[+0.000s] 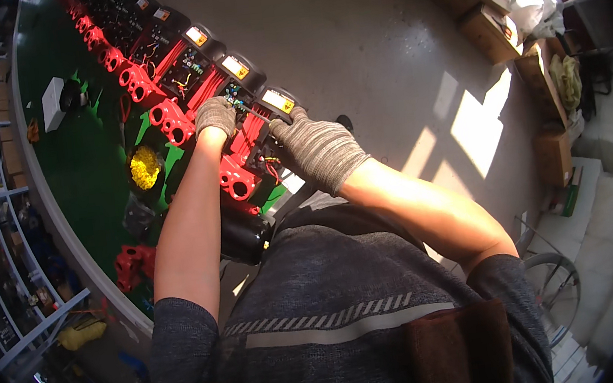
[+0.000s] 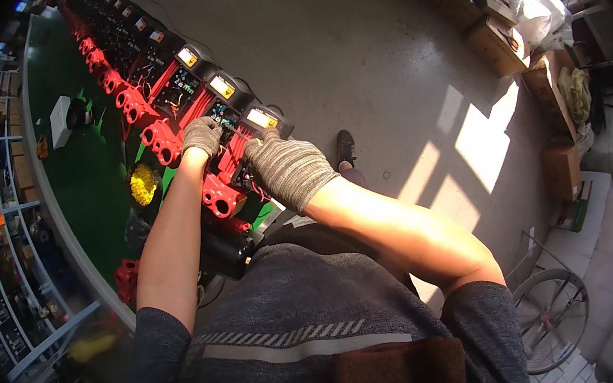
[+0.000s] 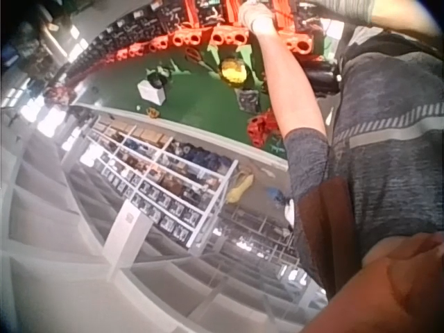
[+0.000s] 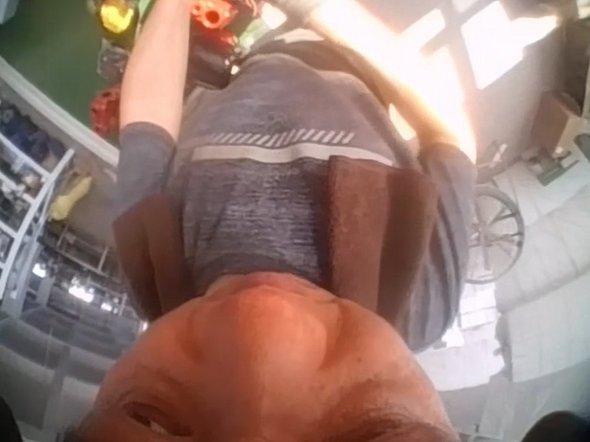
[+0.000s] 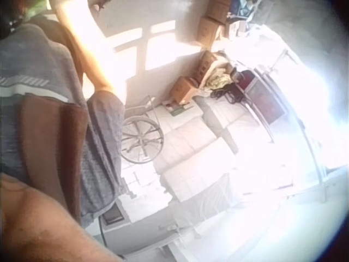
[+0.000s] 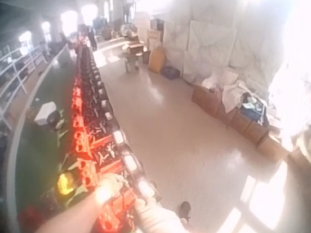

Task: The person works on the wiring inside a water pump motor using a screwdriver, handling a small component and securing connections within the terminal box.

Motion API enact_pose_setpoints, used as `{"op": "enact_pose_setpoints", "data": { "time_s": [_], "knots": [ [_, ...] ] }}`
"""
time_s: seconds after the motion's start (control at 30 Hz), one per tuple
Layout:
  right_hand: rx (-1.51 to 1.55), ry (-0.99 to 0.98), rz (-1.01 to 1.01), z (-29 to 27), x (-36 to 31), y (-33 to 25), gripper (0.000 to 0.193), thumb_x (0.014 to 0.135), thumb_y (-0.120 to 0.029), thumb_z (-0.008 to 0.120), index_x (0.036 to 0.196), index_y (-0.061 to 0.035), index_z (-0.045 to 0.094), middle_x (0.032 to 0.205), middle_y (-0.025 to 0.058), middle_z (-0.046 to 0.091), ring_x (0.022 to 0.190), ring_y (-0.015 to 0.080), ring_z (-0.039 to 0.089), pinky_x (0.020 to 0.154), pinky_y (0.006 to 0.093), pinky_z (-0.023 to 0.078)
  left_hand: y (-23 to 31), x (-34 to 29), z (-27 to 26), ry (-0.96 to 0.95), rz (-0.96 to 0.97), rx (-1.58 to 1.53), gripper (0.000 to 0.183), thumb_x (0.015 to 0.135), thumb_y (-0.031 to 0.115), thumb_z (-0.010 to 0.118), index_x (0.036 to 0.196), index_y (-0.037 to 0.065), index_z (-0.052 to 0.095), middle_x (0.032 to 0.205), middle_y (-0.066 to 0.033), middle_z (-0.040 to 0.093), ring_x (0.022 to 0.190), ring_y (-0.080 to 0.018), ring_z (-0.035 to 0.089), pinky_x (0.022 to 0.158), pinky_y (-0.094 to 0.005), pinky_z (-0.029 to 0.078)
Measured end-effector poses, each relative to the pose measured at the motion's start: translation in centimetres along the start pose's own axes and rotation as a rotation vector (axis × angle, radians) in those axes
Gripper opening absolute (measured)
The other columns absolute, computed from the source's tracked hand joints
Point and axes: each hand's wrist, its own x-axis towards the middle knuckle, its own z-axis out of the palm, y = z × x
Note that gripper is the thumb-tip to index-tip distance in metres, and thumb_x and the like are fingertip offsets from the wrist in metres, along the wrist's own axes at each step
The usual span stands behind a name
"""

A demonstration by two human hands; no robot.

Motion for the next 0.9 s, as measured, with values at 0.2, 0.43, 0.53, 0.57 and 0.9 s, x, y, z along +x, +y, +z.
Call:
{"op": "enact_pose_setpoints", "data": {
  "time_s": [0.2, 0.43, 0.53, 0.57, 0.9],
  "knots": [
    [0.077, -0.091, 0.123, -2.0, 1.9, -2.3, 0.024, 0.093, -0.022, 0.058, 0.110, -0.0063, 0.063, 0.103, 0.0233, 0.067, 0.086, 0.0368, 0.071, 0.072, 0.0486, 0.057, 0.1, 0.1, 0.2, -0.037, 0.010, -0.011, 0.020, 0.086, 0.024, 0.072, 0.099, 0.008, 0.073, 0.093, -0.0195, 0.072, 0.088, -0.0341, 0.070, 0.083, -0.0436, 0.055],
    [0.273, -0.077, 0.181, -0.9, 2.6, 0.0, 0.028, 0.092, -0.021, 0.061, 0.113, -0.0017, 0.064, 0.101, 0.0225, 0.070, 0.092, 0.0410, 0.068, 0.083, 0.0471, 0.055, 0.2, 0.2, 0.4, -0.007, -0.056, 0.001, 0.019, 0.086, 0.020, 0.072, 0.100, 0.008, 0.073, 0.093, -0.0188, 0.073, 0.090, -0.0332, 0.071, 0.083, -0.0427, 0.055],
    [0.257, -0.076, 0.174, -0.1, 2.9, -0.7, 0.027, 0.092, -0.020, 0.060, 0.112, -0.0018, 0.065, 0.107, 0.0227, 0.069, 0.098, 0.0395, 0.068, 0.085, 0.0468, 0.055, 0.5, 0.1, -0.3, -0.073, 0.026, 0.064, 0.023, 0.090, 0.026, 0.065, 0.099, 0.008, 0.074, 0.104, -0.0191, 0.072, 0.102, -0.0362, 0.069, 0.083, -0.0450, 0.058],
    [0.175, -0.109, 0.146, -0.1, 2.8, -1.0, 0.023, 0.092, -0.019, 0.059, 0.106, -0.0022, 0.067, 0.103, 0.0245, 0.069, 0.099, 0.0386, 0.069, 0.084, 0.0470, 0.056, 0.8, -0.1, -0.5, -0.071, 0.030, 0.060, 0.023, 0.090, 0.026, 0.065, 0.099, 0.008, 0.074, 0.104, -0.0191, 0.072, 0.102, -0.0362, 0.069, 0.083, -0.0450, 0.058],
    [0.101, -0.136, 0.199, -2.2, 3.9, -1.5, 0.027, 0.092, -0.019, 0.058, 0.107, 0.0024, 0.066, 0.093, 0.0246, 0.070, 0.090, 0.0390, 0.069, 0.082, 0.0452, 0.055, 0.9, 0.6, 0.0, -0.210, 0.147, 0.451, 0.029, 0.091, 0.031, 0.064, 0.112, 0.014, 0.076, 0.112, -0.0080, 0.074, 0.104, -0.0271, 0.071, 0.085, -0.0416, 0.059]
  ]
}}
